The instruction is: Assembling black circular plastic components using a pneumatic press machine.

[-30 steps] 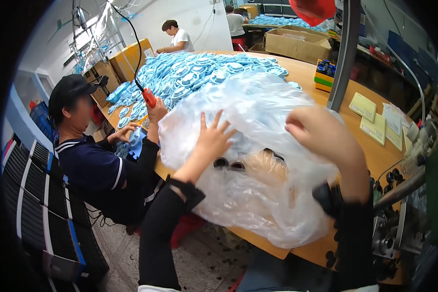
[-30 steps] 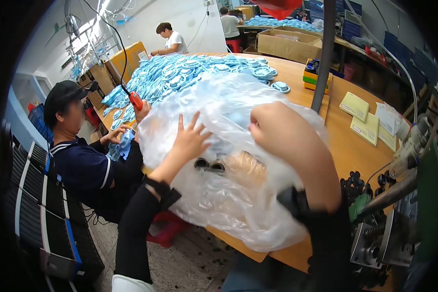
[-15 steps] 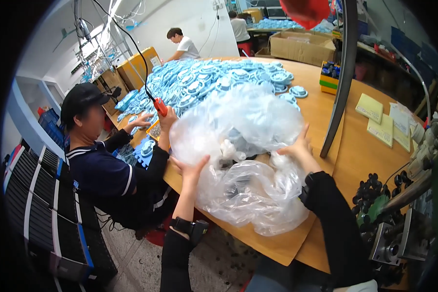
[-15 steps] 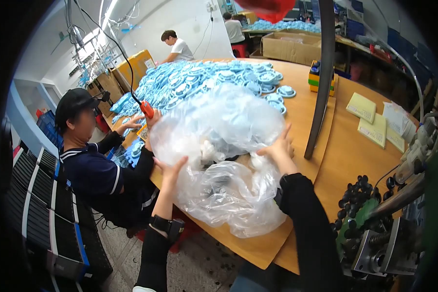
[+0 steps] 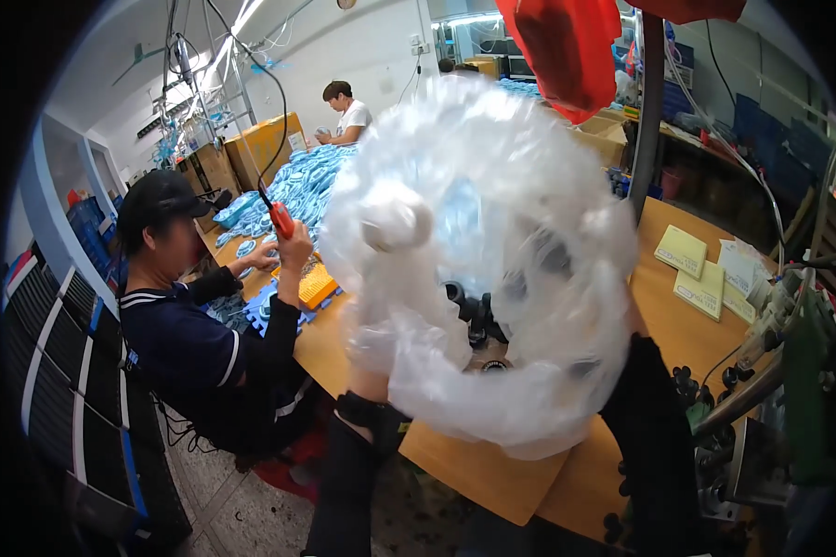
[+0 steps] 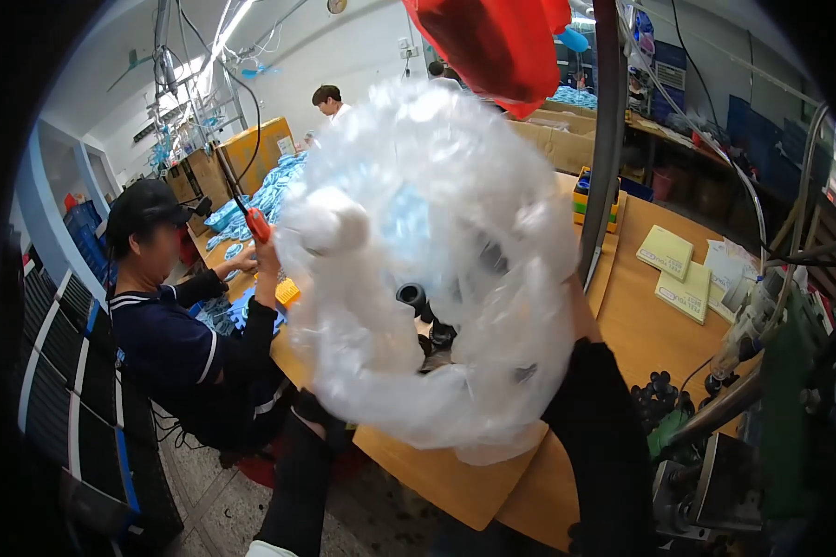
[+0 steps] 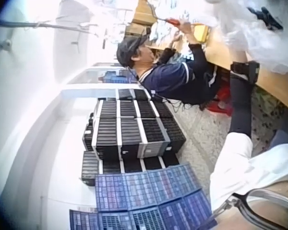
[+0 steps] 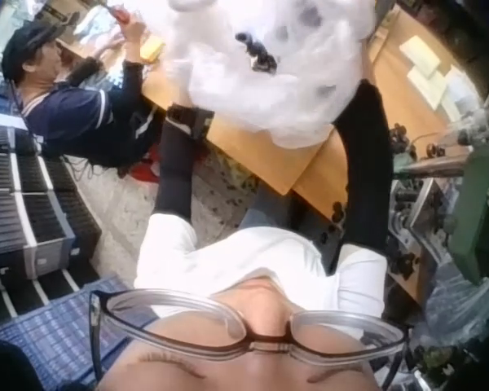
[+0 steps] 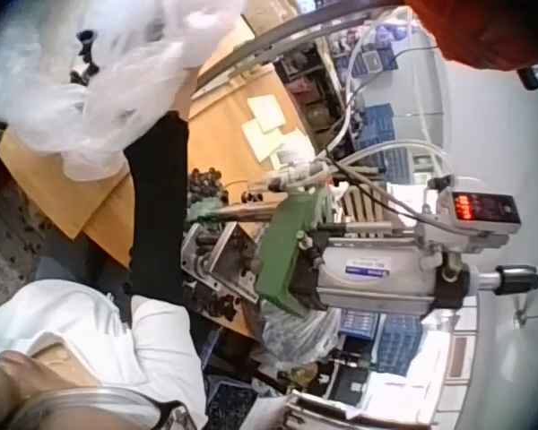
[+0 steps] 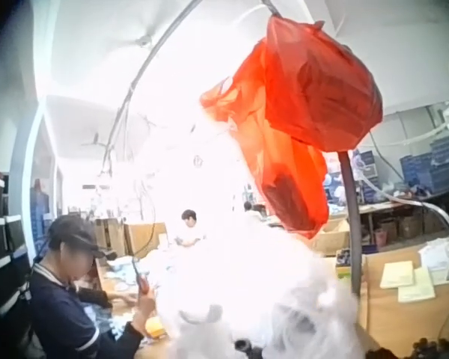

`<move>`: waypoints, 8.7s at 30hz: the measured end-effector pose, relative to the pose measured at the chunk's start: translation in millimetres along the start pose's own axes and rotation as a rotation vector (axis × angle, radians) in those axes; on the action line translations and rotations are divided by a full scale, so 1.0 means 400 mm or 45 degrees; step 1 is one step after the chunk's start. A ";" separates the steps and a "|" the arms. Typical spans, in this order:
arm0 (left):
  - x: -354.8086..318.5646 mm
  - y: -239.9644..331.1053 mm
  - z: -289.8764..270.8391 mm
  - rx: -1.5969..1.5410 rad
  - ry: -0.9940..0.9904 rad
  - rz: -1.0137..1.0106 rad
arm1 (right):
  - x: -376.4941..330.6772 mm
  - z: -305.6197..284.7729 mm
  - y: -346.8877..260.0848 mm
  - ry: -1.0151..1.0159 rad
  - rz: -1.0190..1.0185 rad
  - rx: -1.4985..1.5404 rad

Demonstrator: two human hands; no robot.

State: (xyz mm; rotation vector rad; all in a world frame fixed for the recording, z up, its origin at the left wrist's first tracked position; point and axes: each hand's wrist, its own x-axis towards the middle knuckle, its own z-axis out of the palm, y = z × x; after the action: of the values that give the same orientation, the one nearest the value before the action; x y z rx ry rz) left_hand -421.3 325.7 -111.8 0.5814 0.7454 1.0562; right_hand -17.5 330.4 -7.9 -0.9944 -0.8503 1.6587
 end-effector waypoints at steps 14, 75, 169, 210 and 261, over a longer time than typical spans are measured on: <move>-0.095 0.064 -0.092 0.013 0.053 0.150 | -0.174 -0.029 -0.018 -0.126 0.059 -0.287; -0.640 -0.219 0.352 2.023 -0.321 1.191 | -0.203 0.089 0.178 0.203 -0.515 -2.033; -0.097 -0.205 0.415 2.716 0.070 0.937 | -1.278 -0.254 0.347 1.683 -0.998 -1.295; -0.509 -0.552 0.956 1.368 -0.895 1.078 | -1.238 -0.487 0.355 1.462 -0.212 -2.134; -0.514 -0.691 1.015 0.812 -0.879 0.467 | -1.564 -0.217 0.750 2.296 0.030 -0.966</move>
State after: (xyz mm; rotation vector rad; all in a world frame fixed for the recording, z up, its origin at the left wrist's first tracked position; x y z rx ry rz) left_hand -12.9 0.1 -8.9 1.5835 0.3460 0.8431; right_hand 58.1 -344.5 -174.4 -2.3060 -0.0890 -0.0992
